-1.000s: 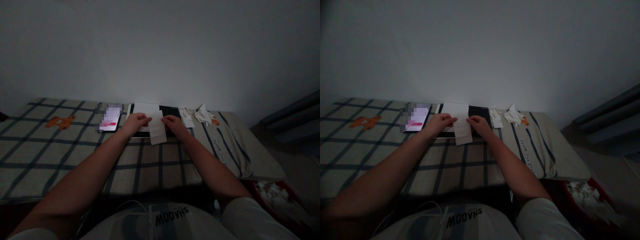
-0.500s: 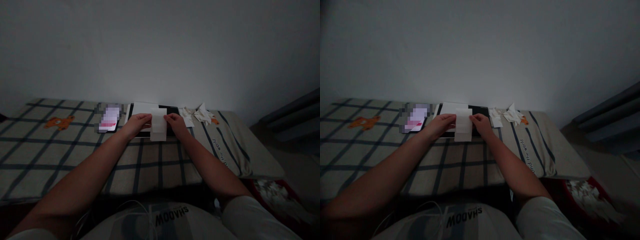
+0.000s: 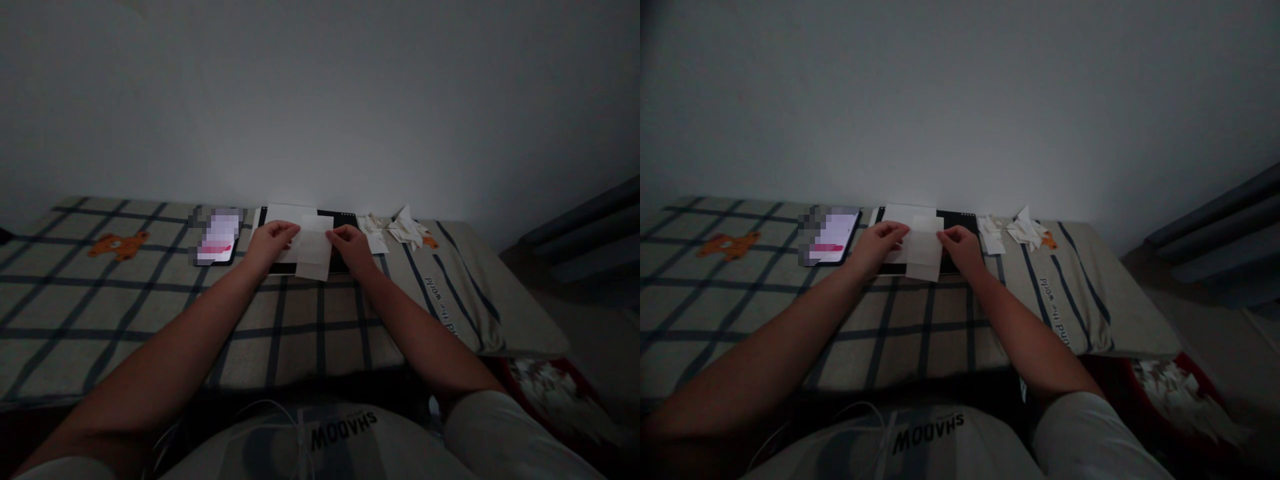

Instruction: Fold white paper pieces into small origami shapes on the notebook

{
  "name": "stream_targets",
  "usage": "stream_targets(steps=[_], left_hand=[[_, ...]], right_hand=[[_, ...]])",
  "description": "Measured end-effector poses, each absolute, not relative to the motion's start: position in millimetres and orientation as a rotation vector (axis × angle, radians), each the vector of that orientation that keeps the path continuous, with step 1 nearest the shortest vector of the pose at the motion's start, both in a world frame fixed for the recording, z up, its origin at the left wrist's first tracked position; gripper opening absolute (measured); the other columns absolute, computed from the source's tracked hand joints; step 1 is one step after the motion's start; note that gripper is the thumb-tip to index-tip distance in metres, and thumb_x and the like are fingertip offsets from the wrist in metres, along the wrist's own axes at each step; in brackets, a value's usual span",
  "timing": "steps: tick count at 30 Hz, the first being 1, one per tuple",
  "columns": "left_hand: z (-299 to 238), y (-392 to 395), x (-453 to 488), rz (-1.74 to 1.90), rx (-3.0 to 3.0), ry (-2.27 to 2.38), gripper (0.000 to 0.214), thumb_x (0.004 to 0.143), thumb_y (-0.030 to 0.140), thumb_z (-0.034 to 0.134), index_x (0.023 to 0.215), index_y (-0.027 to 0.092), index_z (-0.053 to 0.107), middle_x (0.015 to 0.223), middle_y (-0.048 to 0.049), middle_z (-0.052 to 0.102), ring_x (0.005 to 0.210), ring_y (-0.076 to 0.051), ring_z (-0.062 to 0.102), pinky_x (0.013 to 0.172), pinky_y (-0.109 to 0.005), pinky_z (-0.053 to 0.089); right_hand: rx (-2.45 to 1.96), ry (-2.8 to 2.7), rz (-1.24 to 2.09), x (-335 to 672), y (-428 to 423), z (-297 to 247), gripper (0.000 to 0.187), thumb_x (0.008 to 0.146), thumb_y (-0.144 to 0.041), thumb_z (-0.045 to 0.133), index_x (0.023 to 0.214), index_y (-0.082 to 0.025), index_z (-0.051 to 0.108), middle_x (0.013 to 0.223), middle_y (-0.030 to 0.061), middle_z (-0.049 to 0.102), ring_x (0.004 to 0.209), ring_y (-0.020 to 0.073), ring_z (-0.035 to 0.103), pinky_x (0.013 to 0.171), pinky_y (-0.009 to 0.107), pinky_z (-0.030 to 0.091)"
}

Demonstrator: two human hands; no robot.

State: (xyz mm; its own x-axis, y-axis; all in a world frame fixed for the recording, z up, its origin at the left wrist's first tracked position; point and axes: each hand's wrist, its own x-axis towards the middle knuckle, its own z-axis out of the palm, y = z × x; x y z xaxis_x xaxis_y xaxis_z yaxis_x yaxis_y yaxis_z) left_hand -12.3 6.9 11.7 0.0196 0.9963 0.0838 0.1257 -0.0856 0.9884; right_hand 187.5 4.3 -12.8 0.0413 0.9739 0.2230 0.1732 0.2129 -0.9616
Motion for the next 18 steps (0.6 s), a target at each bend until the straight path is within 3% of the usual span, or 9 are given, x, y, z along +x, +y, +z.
stream_targets(steps=[2,7,12,18], left_hand=[[15,4,-12,1.121,1.517,1.348,0.037,0.071,0.051,0.069,0.081,0.016,0.069,0.071,-0.0034,0.063,0.064,-0.014,0.054,0.061,-0.027,0.044],[16,1,-11,0.999,1.870,1.464,0.035,0.074,0.050,0.066,0.084,0.017,0.072,0.076,-0.0047,0.066,0.070,-0.017,0.056,0.062,-0.028,0.042],[9,6,-12,1.129,1.922,1.501,0.041,0.075,0.040,0.067,0.109,0.018,0.065,0.098,-0.0057,0.066,0.072,-0.014,0.058,0.064,-0.027,0.046],[10,6,-13,1.061,2.013,1.505,0.030,0.077,0.040,0.066,0.097,0.018,0.070,0.082,-0.0031,0.067,0.069,-0.014,0.056,0.066,-0.027,0.046]], right_hand=[[-1.175,-1.346,0.969,186,4,-13,0.028,0.072,-0.046,0.065,0.076,-0.020,0.056,0.068,-0.0009,0.060,0.057,0.0125,0.057,0.055,0.027,0.049],[-1.175,-1.227,1.086,181,2,-11,0.030,0.068,-0.043,0.068,0.076,-0.020,0.051,0.071,-0.0018,0.060,0.063,0.0131,0.060,0.061,0.030,0.054],[-1.043,-1.029,1.235,176,1,-8,0.031,0.063,-0.036,0.073,0.072,-0.020,0.048,0.070,-0.0042,0.057,0.067,0.0123,0.060,0.067,0.032,0.056],[-0.965,-0.895,1.298,177,3,-10,0.030,0.062,-0.028,0.074,0.069,-0.020,0.047,0.072,-0.0045,0.056,0.071,0.0104,0.058,0.073,0.030,0.055]])
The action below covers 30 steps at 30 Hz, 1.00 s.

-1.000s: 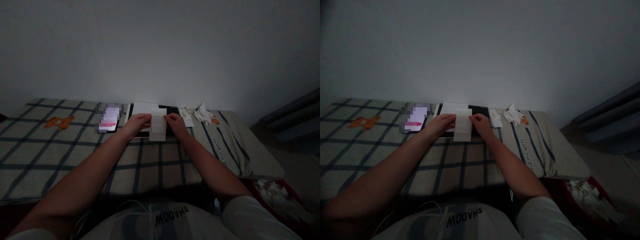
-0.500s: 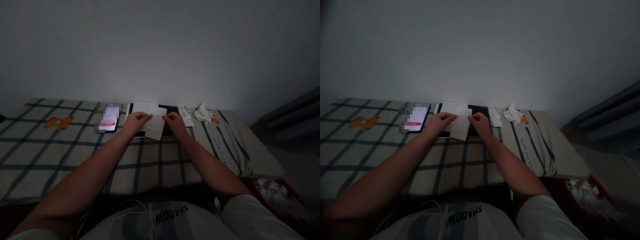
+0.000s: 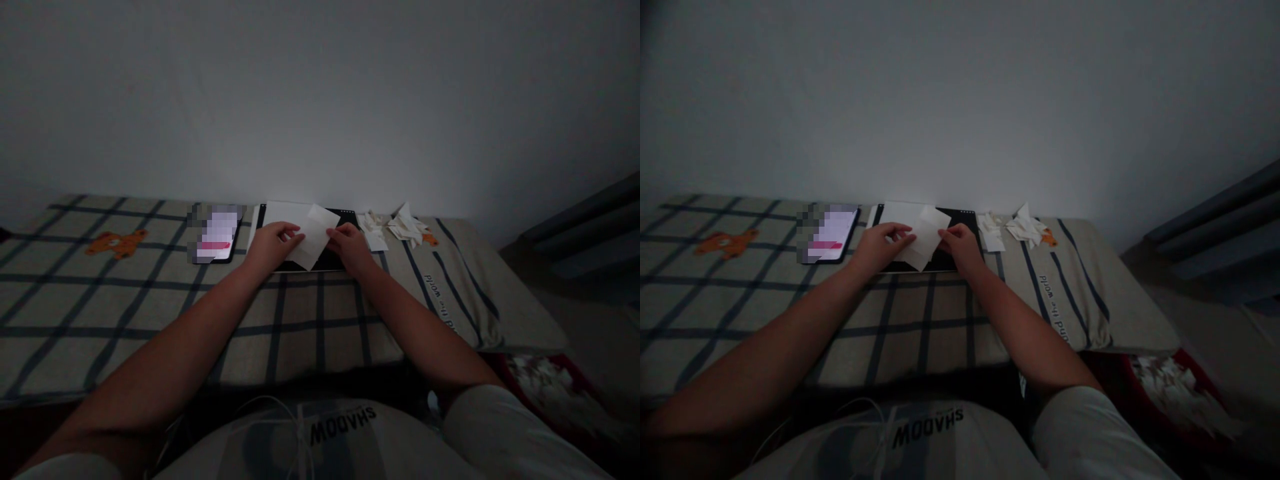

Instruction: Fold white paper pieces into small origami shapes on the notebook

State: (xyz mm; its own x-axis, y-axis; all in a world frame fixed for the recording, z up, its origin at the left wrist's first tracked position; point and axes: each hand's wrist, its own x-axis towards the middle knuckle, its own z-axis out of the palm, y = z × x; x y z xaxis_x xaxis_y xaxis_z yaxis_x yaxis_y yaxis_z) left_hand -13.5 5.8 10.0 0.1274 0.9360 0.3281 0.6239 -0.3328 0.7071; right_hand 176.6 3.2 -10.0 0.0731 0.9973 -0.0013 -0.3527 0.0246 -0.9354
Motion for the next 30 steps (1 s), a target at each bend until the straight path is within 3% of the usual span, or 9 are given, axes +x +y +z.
stream_targets(steps=[8,11,13,16,21,25,30], left_hand=[[11,2,-8,1.029,1.892,1.553,0.039,0.075,0.038,0.068,0.108,0.017,0.068,0.082,-0.0033,0.068,0.068,-0.014,0.059,0.066,-0.026,0.047],[18,5,-9,0.986,1.967,1.494,0.039,0.080,0.036,0.062,0.113,0.016,0.066,0.092,-0.0056,0.071,0.075,-0.016,0.062,0.071,-0.028,0.048],[23,9,-11,0.880,2.071,1.397,0.036,0.082,0.035,0.058,0.112,0.016,0.067,0.100,-0.0068,0.071,0.081,-0.017,0.063,0.076,-0.029,0.048],[29,21,-13,0.672,2.239,1.337,0.034,0.084,0.034,0.055,0.110,0.017,0.068,0.104,-0.0082,0.071,0.089,-0.019,0.064,0.079,-0.030,0.048],[25,44,-7,0.468,2.533,1.230,0.037,0.086,0.036,0.051,0.114,0.017,0.067,0.109,-0.0089,0.069,0.099,-0.020,0.063,0.088,-0.031,0.045],[15,53,-5,0.419,2.567,1.258,0.041,0.089,0.038,0.047,0.118,0.015,0.065,0.111,-0.0113,0.068,0.100,-0.021,0.062,0.087,-0.031,0.044],[5,53,-13,0.451,2.645,1.213,0.048,0.087,0.048,0.051,0.123,0.018,0.060,0.113,-0.0097,0.066,0.104,-0.021,0.058,0.090,-0.031,0.041]], right_hand=[[-0.930,-0.870,1.295,176,7,-14,0.030,0.063,-0.029,0.072,0.067,-0.020,0.044,0.071,-0.0054,0.053,0.074,0.0104,0.058,0.076,0.031,0.055],[-0.986,-1.021,1.203,186,14,-18,0.029,0.066,-0.035,0.070,0.069,-0.020,0.045,0.072,-0.0044,0.054,0.075,0.0118,0.058,0.075,0.032,0.054],[-1.109,-1.174,1.018,197,20,-18,0.027,0.067,-0.037,0.068,0.077,-0.020,0.049,0.076,-0.0022,0.056,0.075,0.0140,0.057,0.073,0.034,0.053],[-1.224,-1.383,0.636,217,26,-15,0.036,0.071,-0.036,0.066,0.100,-0.019,0.053,0.099,0.0066,0.061,0.084,0.0180,0.058,0.079,0.038,0.050],[-1.133,-2.093,0.112,229,28,-12,0.046,0.083,-0.043,0.058,0.121,-0.017,0.056,0.122,0.0124,0.057,0.116,0.0260,0.047,0.101,0.044,0.035],[-1.304,-2.354,-0.007,224,27,-16,0.058,0.084,-0.052,0.054,0.132,-0.017,0.051,0.123,0.0120,0.057,0.112,0.0295,0.046,0.093,0.044,0.037],[-1.364,-2.431,-0.028,223,28,-18,0.056,0.084,-0.053,0.054,0.128,-0.018,0.056,0.119,0.0114,0.058,0.107,0.0295,0.046,0.085,0.042,0.038]])
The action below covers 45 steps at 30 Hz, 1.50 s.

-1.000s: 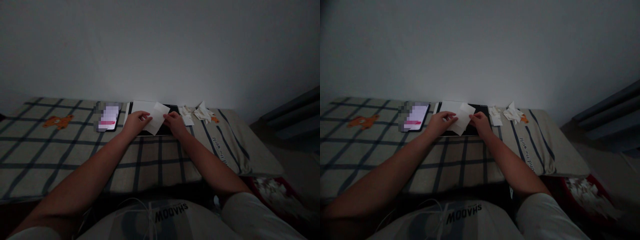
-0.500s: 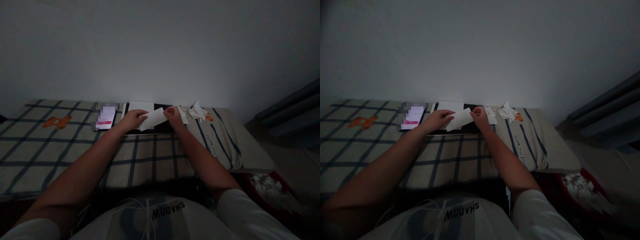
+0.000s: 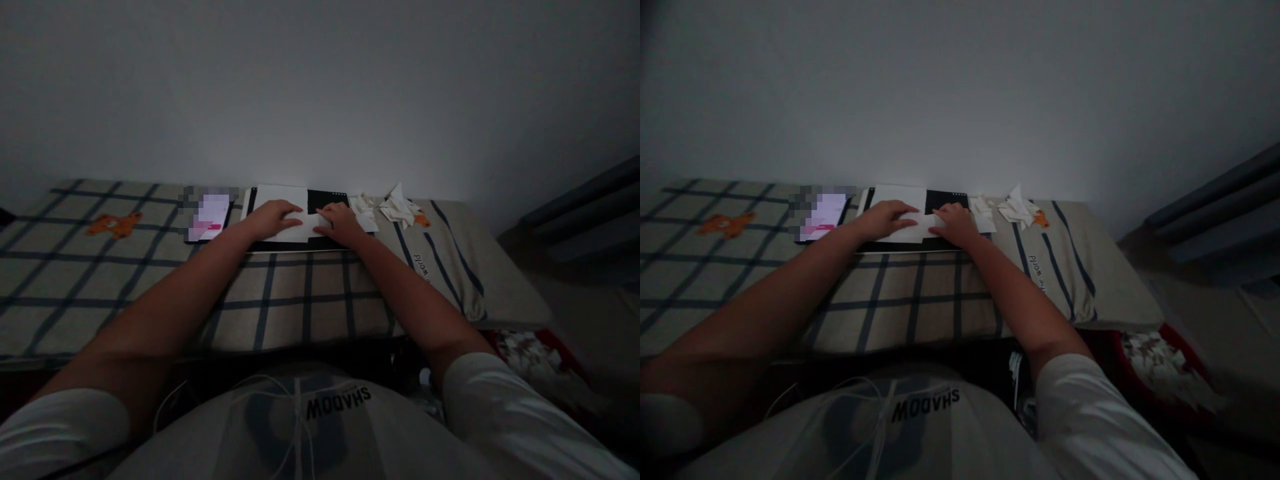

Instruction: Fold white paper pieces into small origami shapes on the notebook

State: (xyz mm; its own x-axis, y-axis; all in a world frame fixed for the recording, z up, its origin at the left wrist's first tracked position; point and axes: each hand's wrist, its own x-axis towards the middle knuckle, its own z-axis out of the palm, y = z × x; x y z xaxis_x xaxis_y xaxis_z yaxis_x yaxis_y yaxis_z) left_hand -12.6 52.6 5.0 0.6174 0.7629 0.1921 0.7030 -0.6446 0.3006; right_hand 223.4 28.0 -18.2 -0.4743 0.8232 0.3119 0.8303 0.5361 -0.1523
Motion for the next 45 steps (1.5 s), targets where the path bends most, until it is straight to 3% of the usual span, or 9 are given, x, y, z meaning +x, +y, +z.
stream_targets(steps=[4,13,18,23,32,36,45], left_hand=[[-3,52,-18,0.466,2.701,1.176,0.052,0.084,0.050,0.057,0.125,0.017,0.058,0.110,-0.0097,0.064,0.103,-0.022,0.056,0.090,-0.031,0.039],[-10,47,-21,0.549,2.837,1.135,0.053,0.088,0.043,0.052,0.134,0.017,0.049,0.112,-0.0102,0.062,0.107,-0.023,0.053,0.093,-0.034,0.038],[-7,43,-27,0.528,2.903,1.157,0.048,0.090,0.038,0.048,0.133,0.018,0.050,0.113,-0.0099,0.063,0.108,-0.024,0.052,0.093,-0.036,0.038],[-3,39,-29,0.541,2.887,1.245,0.041,0.090,0.037,0.045,0.124,0.019,0.059,0.097,-0.0065,0.066,0.100,-0.021,0.056,0.089,-0.031,0.039],[-1,38,-27,0.528,2.815,1.329,0.031,0.088,0.036,0.047,0.103,0.020,0.069,0.095,-0.0051,0.069,0.093,-0.019,0.059,0.083,-0.029,0.042],[-3,42,-27,0.555,2.793,1.327,0.029,0.087,0.036,0.048,0.101,0.021,0.069,0.093,-0.0045,0.069,0.089,-0.019,0.060,0.081,-0.030,0.043],[2,33,-21,0.605,2.918,1.167,0.031,0.090,0.033,0.045,0.102,0.021,0.071,0.103,-0.0070,0.069,0.102,-0.023,0.057,0.088,-0.037,0.042]], right_hand=[[-1.335,-2.421,0.000,226,29,-20,0.055,0.085,-0.052,0.054,0.128,-0.019,0.056,0.118,0.0114,0.057,0.104,0.0282,0.046,0.084,0.040,0.037],[-1.231,-2.336,-0.031,231,34,-27,0.054,0.079,-0.054,0.061,0.121,-0.020,0.061,0.112,0.0117,0.054,0.103,0.0281,0.045,0.087,0.042,0.037],[-1.149,-2.343,-0.048,236,34,-21,0.041,0.080,-0.045,0.063,0.114,-0.022,0.062,0.111,0.0097,0.054,0.105,0.0287,0.045,0.090,0.043,0.036],[-1.100,-2.351,-0.034,237,34,-18,0.030,0.080,-0.037,0.065,0.104,-0.019,0.061,0.104,0.0086,0.056,0.101,0.0256,0.048,0.088,0.039,0.038],[-1.106,-2.242,0.162,234,34,-20,0.010,0.083,-0.029,0.059,0.085,-0.019,0.061,0.086,0.0052,0.060,0.086,0.0204,0.051,0.078,0.034,0.040],[-1.156,-2.206,0.269,237,37,-21,0.013,0.081,-0.028,0.060,0.074,-0.019,0.059,0.075,0.0025,0.056,0.071,0.0166,0.050,0.068,0.031,0.039],[-1.085,-2.370,0.042,246,40,-18,0.008,0.083,-0.019,0.052,0.080,-0.019,0.060,0.091,0.0075,0.059,0.089,0.0221,0.050,0.080,0.036,0.038]])
